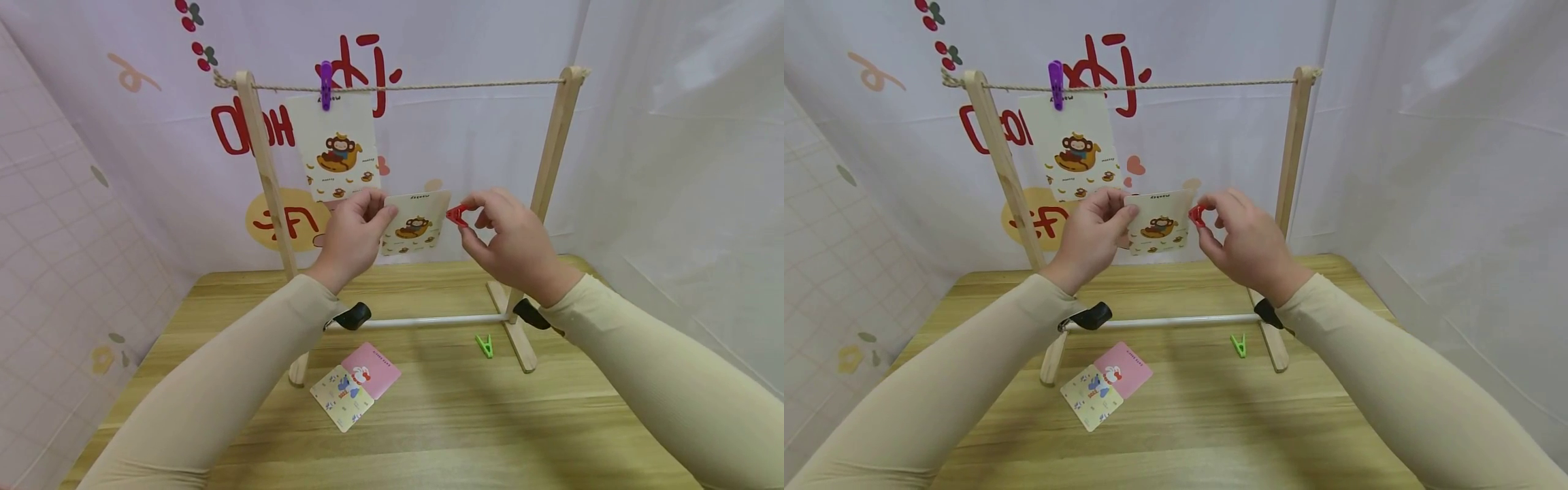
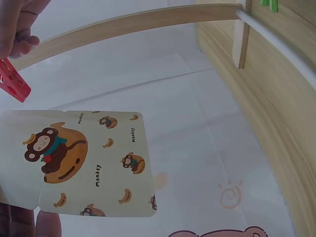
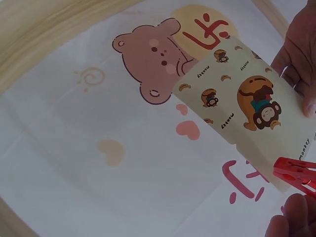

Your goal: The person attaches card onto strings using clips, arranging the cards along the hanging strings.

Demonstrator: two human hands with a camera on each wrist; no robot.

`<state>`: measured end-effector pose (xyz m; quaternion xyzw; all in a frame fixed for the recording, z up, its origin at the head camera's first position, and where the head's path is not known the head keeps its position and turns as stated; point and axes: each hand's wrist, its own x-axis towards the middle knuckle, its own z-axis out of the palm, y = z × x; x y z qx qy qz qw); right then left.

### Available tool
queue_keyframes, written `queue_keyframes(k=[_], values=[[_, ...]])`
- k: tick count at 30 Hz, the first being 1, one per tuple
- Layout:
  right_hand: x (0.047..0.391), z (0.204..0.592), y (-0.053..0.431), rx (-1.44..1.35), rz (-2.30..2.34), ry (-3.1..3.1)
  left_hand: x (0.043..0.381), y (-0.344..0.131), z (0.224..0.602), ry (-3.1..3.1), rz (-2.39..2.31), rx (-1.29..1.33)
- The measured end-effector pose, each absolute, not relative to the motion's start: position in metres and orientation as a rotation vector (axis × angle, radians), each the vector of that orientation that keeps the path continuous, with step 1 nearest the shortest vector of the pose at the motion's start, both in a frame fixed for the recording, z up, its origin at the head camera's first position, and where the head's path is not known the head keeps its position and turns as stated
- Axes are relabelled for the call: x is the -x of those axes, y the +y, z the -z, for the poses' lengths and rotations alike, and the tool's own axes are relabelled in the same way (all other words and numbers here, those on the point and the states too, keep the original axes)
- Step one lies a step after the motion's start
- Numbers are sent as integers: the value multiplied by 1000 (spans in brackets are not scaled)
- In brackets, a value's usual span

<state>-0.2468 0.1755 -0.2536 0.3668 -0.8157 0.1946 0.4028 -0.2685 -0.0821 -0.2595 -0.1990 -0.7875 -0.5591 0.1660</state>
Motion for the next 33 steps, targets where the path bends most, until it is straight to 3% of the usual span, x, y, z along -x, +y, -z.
queue_keyframes(k=[33], values=[[247,209,163,-958,-486,-1936,270,-81,216,-2090,1590,635]])
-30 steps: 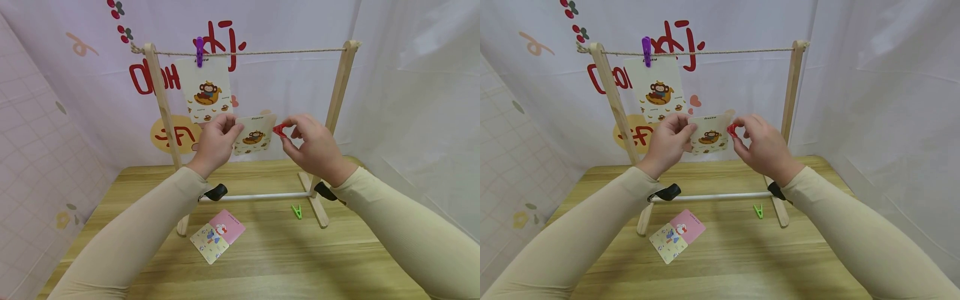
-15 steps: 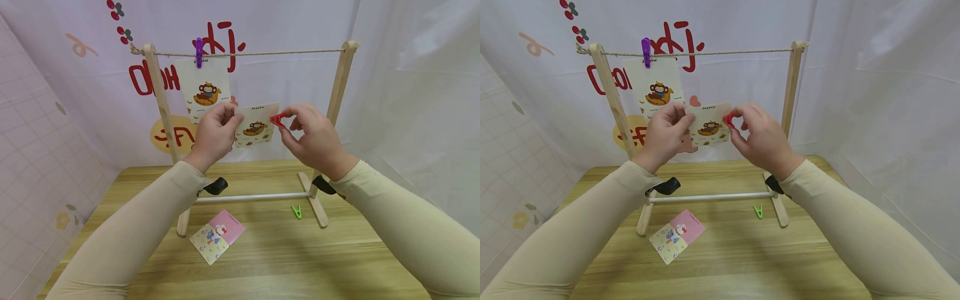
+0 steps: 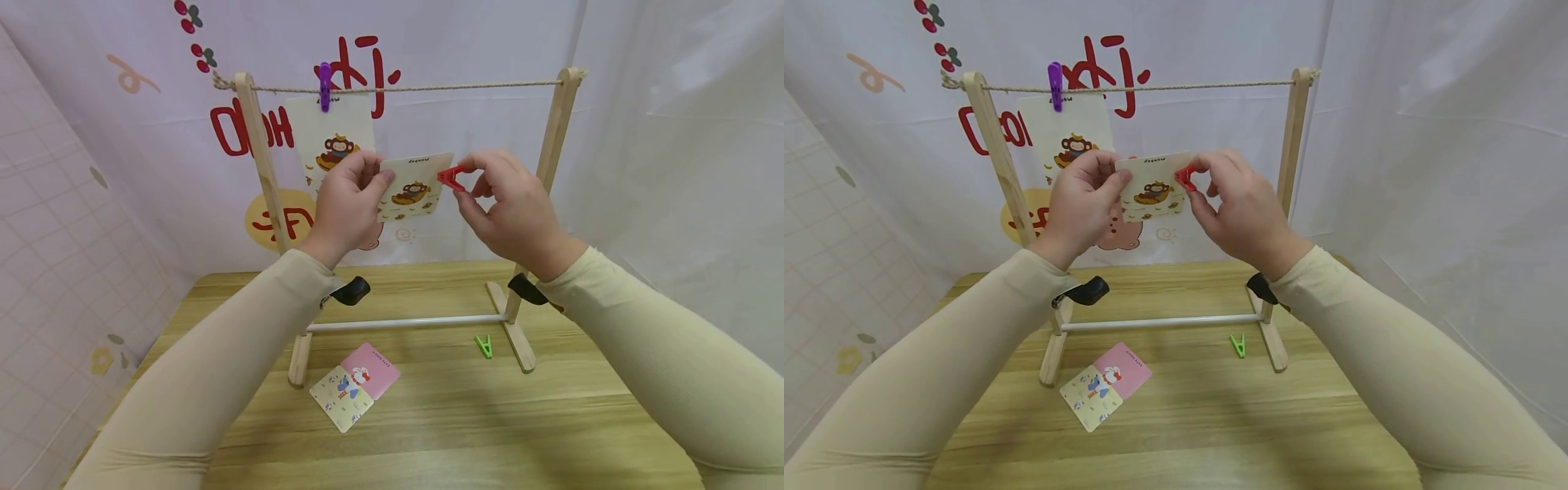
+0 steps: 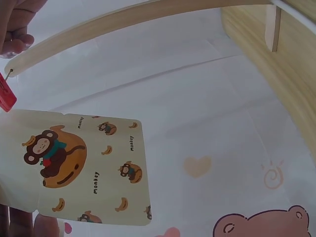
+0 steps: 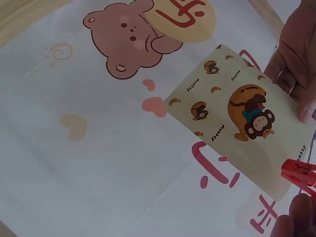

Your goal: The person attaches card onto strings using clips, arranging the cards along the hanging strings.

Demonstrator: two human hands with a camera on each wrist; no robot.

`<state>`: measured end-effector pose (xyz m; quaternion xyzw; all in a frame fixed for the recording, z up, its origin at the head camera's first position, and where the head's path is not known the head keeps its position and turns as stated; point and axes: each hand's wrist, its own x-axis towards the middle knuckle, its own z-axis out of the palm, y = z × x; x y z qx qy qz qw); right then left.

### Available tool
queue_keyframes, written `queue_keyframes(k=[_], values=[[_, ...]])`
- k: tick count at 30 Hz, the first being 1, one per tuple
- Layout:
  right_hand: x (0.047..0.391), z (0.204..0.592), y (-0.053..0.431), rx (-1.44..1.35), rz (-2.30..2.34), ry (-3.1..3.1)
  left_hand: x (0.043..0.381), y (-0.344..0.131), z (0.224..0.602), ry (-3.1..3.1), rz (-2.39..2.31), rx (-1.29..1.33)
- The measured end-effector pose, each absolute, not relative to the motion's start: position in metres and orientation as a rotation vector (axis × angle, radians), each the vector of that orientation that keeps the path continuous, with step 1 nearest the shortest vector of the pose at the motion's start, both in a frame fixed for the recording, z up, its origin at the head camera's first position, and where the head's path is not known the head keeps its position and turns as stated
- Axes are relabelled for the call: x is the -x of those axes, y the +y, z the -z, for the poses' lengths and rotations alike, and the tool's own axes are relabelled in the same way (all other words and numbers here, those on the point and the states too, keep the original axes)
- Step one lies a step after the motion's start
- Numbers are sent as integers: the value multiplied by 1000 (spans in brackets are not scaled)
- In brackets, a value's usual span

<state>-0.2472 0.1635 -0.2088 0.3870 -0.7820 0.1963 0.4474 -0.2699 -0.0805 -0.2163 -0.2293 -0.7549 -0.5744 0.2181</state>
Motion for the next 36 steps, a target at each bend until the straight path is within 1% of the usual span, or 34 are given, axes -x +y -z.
queue_keyframes(k=[17,36], values=[[254,180,151,-952,-490,-1867,281,-83,201,-2090,1493,536],[262,136,134,-862,-507,-1829,285,-81,182,-2036,1543,506]])
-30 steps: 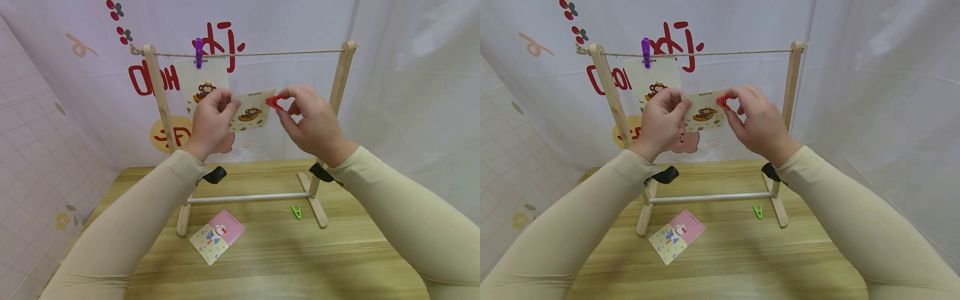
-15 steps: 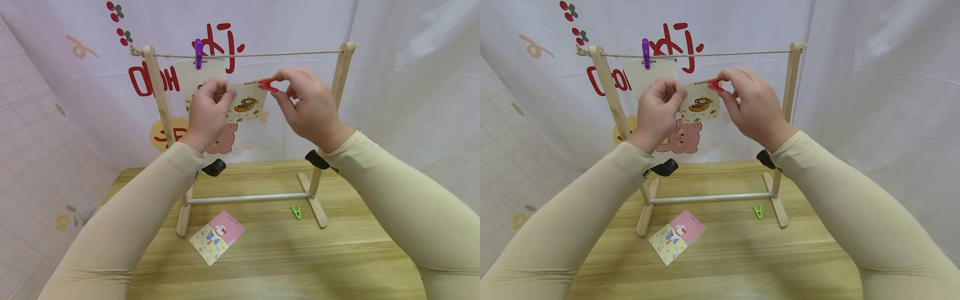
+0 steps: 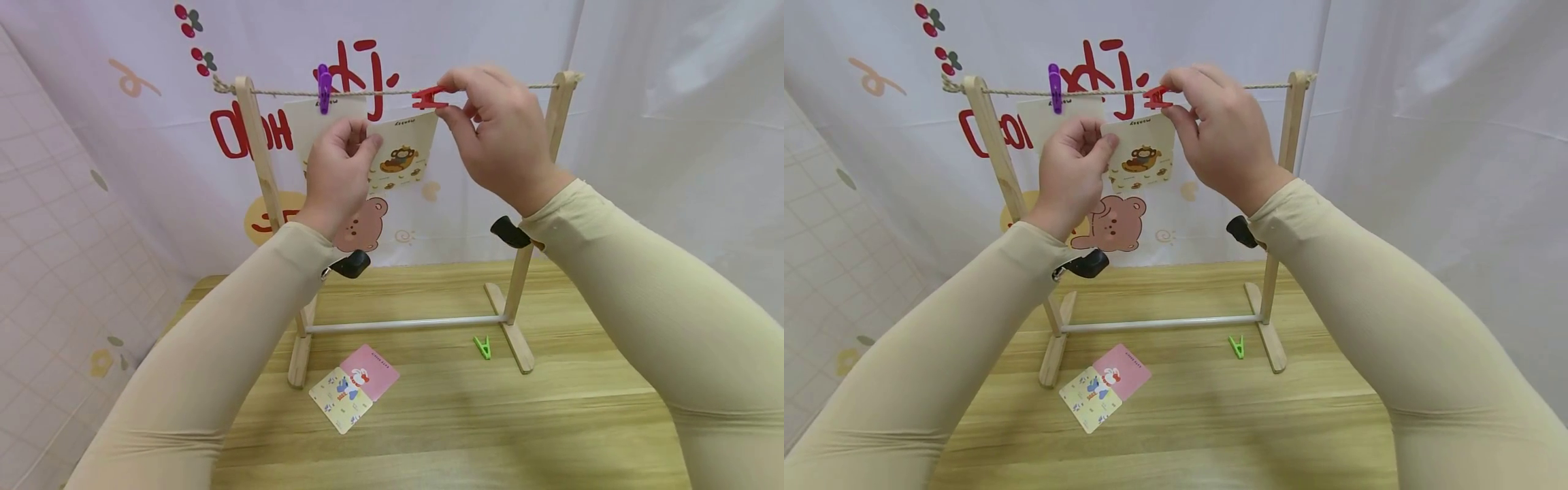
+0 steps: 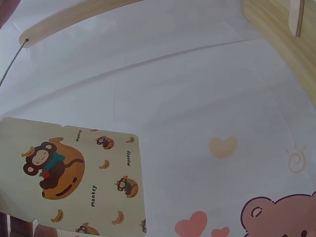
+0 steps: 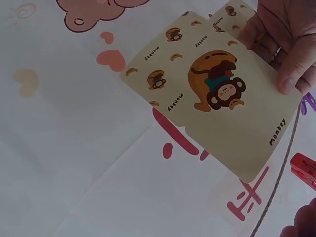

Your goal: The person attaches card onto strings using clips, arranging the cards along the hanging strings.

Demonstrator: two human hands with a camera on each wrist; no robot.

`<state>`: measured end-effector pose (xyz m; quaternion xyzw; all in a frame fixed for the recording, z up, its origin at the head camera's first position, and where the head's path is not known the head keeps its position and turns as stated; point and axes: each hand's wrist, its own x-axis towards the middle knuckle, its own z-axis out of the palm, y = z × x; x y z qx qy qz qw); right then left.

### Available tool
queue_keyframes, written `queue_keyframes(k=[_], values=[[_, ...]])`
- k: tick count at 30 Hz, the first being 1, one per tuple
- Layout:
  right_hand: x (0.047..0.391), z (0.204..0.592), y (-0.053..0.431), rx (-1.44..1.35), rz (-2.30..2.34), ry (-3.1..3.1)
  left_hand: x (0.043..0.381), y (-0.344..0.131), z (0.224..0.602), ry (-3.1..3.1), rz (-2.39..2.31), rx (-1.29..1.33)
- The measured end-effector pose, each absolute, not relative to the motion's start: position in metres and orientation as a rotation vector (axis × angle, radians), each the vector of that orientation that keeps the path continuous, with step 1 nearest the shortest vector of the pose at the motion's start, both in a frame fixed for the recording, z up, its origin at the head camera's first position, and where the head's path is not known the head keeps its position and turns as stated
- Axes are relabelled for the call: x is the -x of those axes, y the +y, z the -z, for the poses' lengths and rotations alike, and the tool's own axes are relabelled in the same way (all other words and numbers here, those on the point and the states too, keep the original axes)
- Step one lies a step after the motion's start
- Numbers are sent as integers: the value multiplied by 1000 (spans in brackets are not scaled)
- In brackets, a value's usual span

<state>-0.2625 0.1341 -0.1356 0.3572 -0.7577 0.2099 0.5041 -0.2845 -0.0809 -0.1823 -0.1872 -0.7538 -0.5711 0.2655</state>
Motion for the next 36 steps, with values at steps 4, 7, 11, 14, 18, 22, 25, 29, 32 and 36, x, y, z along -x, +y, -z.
queue_keyframes(k=[4,7,11,14,18,22,25,29,32,36], values=[[265,129,129,-847,-490,-1857,286,-81,179,-2025,1547,501],[268,125,126,-843,-486,-1864,287,-80,178,-2017,1553,493],[271,123,124,-846,-468,-1869,288,-80,177,-2014,1545,473],[272,121,122,-844,-457,-1891,289,-80,176,-2016,1530,451],[271,120,119,-820,-464,-1942,292,-80,176,-2013,1526,434],[272,120,118,-819,-467,-1959,293,-80,176,-1998,1532,439],[272,121,118,-825,-462,-1967,294,-80,176,-1987,1533,449],[272,121,118,-826,-441,-1997,295,-79,176,-1983,1527,450],[272,121,117,-820,-425,-2023,295,-79,176,-1986,1525,442],[272,121,116,-811,-408,-2042,295,-79,177,-1987,1520,434]])
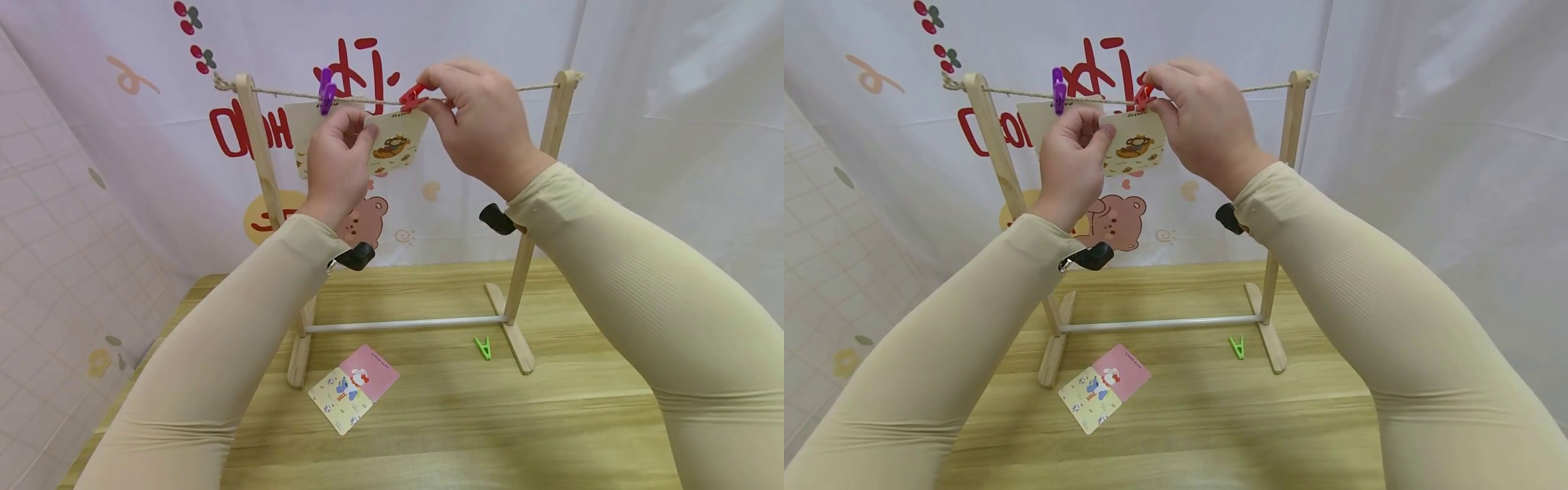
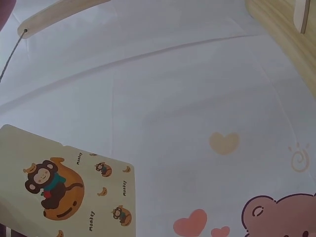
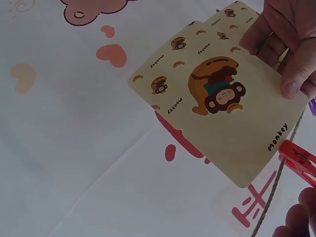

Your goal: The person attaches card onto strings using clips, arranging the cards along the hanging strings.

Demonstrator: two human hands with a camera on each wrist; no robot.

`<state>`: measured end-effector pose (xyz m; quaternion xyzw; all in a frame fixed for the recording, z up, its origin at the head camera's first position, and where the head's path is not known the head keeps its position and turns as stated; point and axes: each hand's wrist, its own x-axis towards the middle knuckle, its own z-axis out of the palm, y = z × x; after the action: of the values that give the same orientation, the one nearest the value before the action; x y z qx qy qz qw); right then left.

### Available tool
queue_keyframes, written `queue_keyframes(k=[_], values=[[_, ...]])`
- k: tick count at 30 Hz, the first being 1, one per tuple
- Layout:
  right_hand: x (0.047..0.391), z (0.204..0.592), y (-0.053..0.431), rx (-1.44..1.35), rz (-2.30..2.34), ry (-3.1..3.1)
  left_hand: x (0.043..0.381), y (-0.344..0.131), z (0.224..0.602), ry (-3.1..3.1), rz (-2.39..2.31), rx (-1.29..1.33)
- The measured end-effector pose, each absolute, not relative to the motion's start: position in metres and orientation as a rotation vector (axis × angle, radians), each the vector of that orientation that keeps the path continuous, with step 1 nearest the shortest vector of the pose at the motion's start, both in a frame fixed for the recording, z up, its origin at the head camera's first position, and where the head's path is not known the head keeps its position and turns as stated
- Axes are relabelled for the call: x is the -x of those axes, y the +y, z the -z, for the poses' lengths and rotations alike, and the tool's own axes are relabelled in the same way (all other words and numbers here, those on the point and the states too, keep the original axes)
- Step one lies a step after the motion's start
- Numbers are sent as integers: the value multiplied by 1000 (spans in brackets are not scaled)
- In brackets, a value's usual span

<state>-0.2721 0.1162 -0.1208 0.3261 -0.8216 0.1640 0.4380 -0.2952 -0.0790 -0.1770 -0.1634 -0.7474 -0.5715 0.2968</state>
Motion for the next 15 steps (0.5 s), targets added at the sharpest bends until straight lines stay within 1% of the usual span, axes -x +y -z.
queue_keyframes(k=[15], values=[[276,118,112,-773,-422,-2107,294,-79,180,-2014,1511,408]])
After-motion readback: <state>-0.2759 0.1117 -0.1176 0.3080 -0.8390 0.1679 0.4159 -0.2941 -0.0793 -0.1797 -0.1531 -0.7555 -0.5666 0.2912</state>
